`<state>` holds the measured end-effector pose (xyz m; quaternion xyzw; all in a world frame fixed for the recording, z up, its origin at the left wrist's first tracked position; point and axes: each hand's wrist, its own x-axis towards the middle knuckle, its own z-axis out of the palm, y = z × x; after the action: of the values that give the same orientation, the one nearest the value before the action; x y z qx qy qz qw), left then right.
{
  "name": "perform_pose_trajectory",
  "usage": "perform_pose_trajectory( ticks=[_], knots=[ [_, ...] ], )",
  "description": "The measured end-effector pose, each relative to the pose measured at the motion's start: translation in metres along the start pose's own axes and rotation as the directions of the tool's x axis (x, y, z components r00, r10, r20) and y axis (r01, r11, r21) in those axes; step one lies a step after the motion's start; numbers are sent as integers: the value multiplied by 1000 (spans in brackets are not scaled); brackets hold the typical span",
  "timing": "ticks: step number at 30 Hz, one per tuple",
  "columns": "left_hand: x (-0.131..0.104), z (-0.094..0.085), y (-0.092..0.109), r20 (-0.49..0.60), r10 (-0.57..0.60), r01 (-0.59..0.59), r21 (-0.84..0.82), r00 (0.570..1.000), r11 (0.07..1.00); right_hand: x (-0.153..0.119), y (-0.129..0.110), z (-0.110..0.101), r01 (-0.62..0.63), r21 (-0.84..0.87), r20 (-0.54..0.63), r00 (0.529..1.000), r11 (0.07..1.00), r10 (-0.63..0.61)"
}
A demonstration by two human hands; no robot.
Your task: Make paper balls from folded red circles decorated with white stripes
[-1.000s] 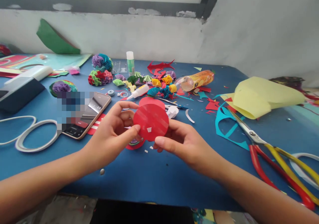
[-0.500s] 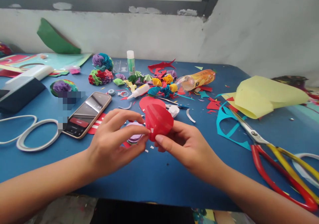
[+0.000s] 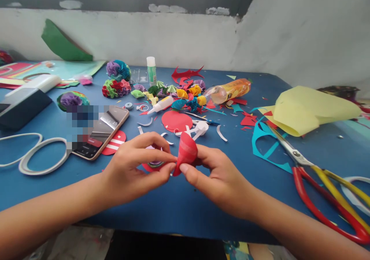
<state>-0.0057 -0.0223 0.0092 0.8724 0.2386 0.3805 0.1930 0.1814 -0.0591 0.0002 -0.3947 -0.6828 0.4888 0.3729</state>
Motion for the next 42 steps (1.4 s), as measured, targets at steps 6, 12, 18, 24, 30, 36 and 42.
perform_pose_trajectory(
  ticks=[6, 12, 18, 24, 30, 36, 42],
  knots=[
    [1, -1, 0, 34, -31, 34, -81, 999, 996, -1, -1, -2, 12, -24, 17, 1000, 1000, -11],
    [2, 0, -1, 28, -39, 42, -105, 999, 994, -3, -1, -3, 22, -44, 29, 999, 999, -21],
    [2, -1, 0, 42, -50, 54, -121, 998, 991, -2, -2, -3, 41, -63, 47, 998, 997, -38],
    [2, -1, 1, 55, -61, 67, -123, 997, 990, -3, -2, -3, 35, -74, 39, 999, 997, -33],
    [3, 0, 0, 41, -70, 74, -119, 997, 990, -2, -3, -3, 36, -70, 44, 998, 997, -33],
    [2, -1, -2, 62, -100, 109, -171, 993, 979, -2, -2, -4, 5, 12, 42, 999, 1000, -6],
    [1, 0, -3, 35, -223, 224, -231, 974, 947, -3, 0, -3, 31, 49, 24, 999, 998, -32]
  ],
)
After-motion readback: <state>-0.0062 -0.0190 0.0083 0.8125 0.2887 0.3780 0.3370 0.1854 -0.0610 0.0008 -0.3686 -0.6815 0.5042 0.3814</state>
